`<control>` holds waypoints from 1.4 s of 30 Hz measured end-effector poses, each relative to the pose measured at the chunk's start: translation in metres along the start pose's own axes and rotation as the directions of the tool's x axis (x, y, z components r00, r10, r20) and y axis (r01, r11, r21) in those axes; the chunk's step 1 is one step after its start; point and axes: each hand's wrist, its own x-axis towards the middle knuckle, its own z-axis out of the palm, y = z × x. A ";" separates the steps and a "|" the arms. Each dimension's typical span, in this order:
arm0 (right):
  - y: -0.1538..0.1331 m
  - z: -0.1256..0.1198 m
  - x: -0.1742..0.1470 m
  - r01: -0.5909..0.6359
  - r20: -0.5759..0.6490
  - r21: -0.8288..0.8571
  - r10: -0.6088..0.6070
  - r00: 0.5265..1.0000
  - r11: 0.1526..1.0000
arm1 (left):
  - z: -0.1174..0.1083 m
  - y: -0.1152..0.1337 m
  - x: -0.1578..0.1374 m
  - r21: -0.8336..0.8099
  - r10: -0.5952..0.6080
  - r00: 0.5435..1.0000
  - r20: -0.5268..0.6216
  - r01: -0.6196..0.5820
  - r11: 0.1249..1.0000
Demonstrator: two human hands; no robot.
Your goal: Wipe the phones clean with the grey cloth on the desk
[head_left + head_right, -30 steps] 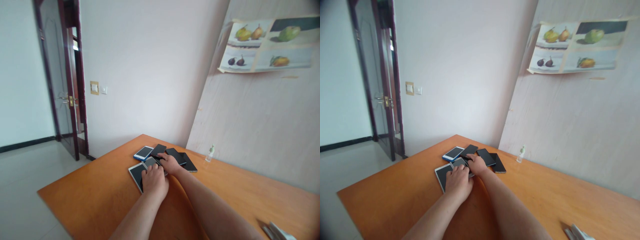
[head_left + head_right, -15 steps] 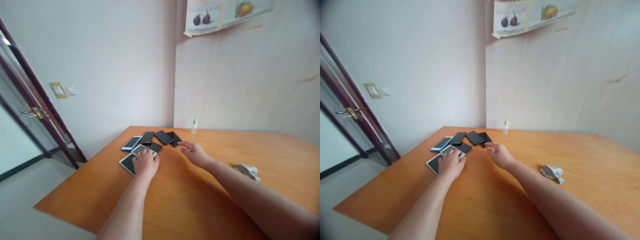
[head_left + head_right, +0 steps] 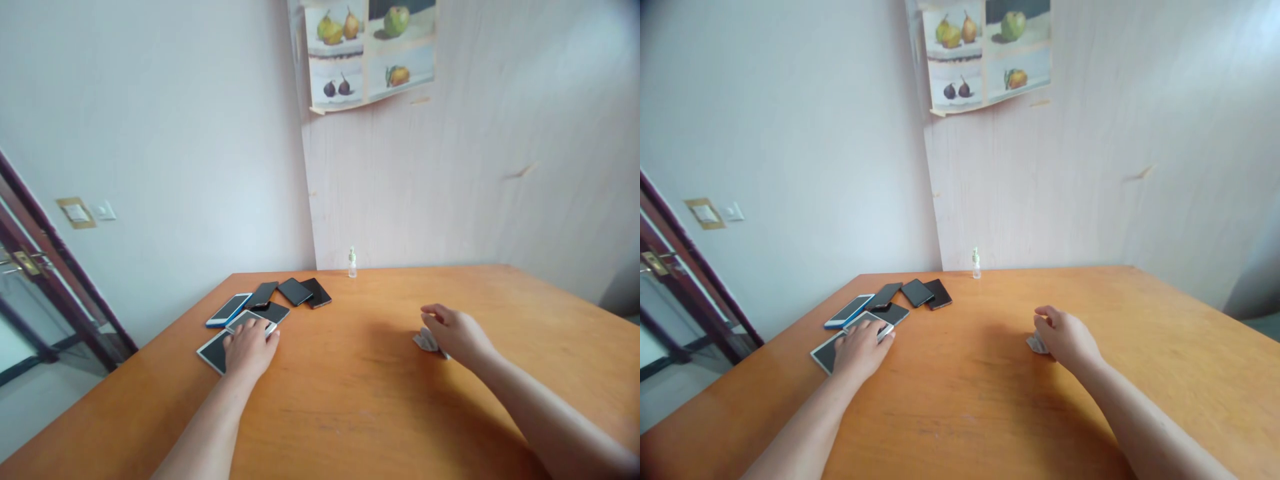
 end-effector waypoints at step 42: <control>-0.012 0.020 -0.001 0.257 0.163 -0.288 -0.217 0.962 0.923 | 0.035 0.111 0.093 0.038 0.040 0.994 0.105 -0.044 0.998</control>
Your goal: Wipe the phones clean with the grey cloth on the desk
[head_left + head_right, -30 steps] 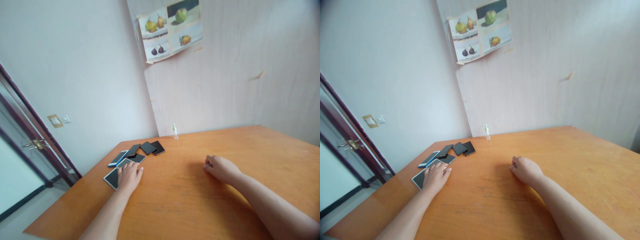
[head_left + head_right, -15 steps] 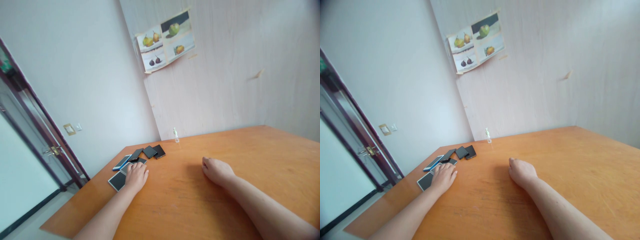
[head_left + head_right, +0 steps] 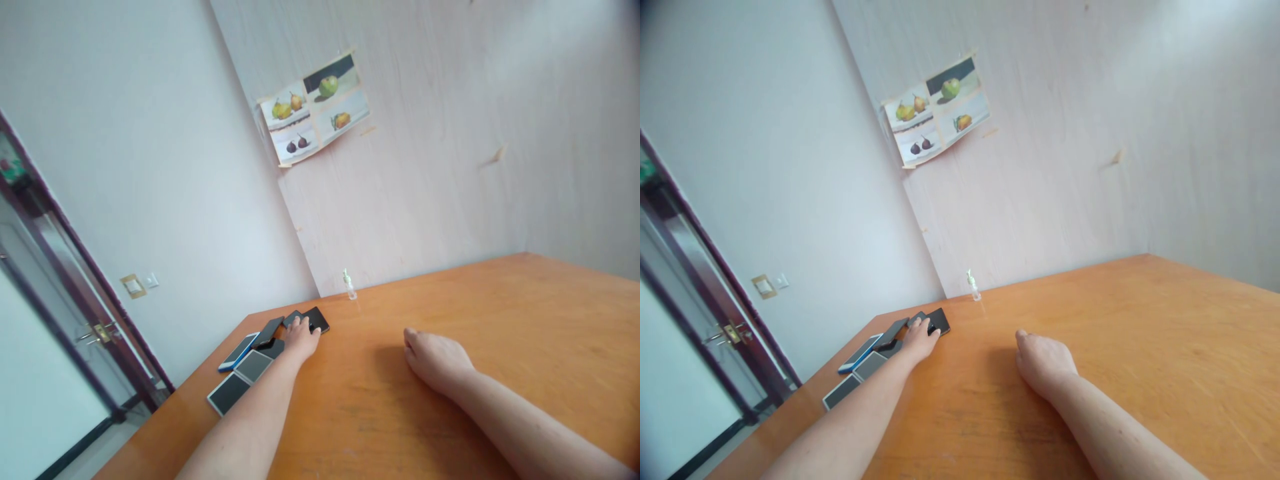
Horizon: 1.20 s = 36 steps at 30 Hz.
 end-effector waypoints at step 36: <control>0.000 -0.004 -0.002 -0.026 0.015 -0.047 0.027 1.000 0.999 | 0.002 -0.022 -0.020 0.067 0.161 0.986 -0.038 -0.158 0.985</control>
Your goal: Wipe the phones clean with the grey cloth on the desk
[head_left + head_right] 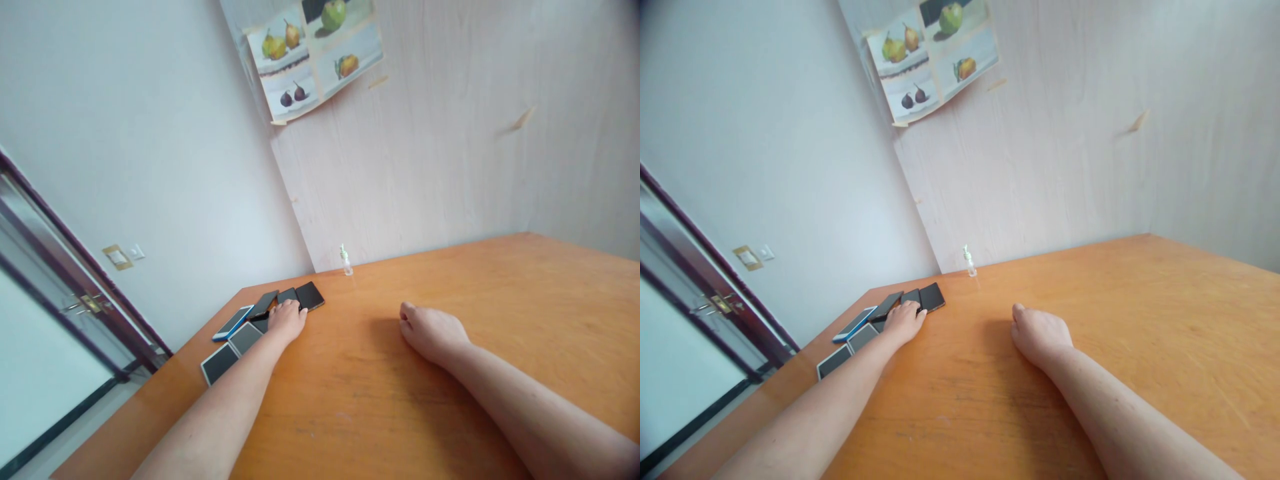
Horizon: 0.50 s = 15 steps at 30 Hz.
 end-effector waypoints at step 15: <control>0.001 0.003 0.001 0.007 -0.015 -0.010 -0.007 1.000 1.000 | 0.005 0.062 0.000 -0.161 0.117 0.987 0.107 -0.099 0.982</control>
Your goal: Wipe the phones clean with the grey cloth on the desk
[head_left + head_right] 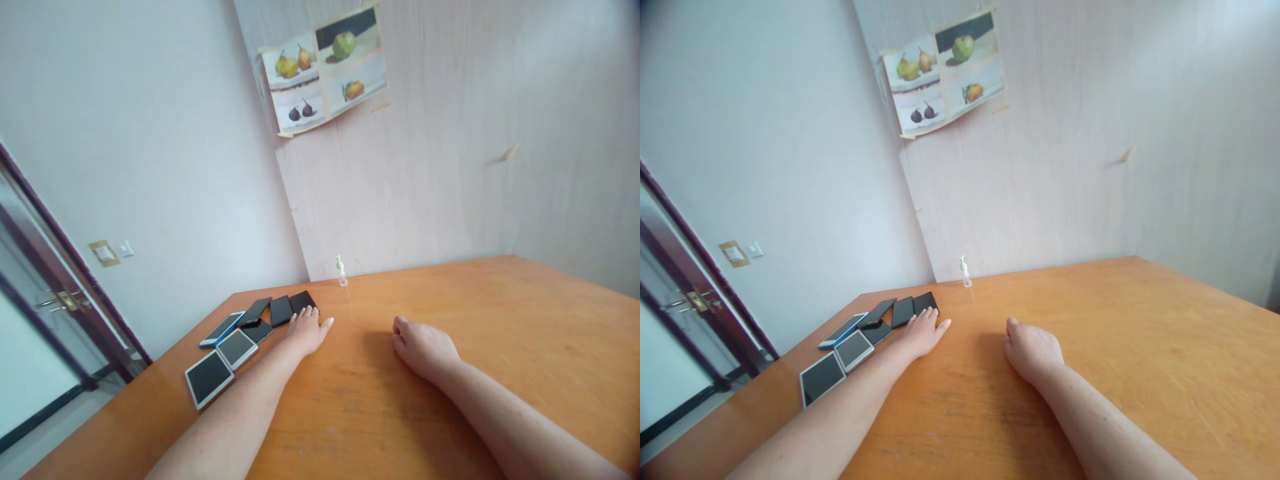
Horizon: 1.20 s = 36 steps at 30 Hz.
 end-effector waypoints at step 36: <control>-0.043 -0.035 -0.029 -0.027 -0.039 -0.051 0.025 0.999 0.998 | -0.037 0.066 -0.105 -0.699 -0.054 0.993 -0.102 -0.033 0.715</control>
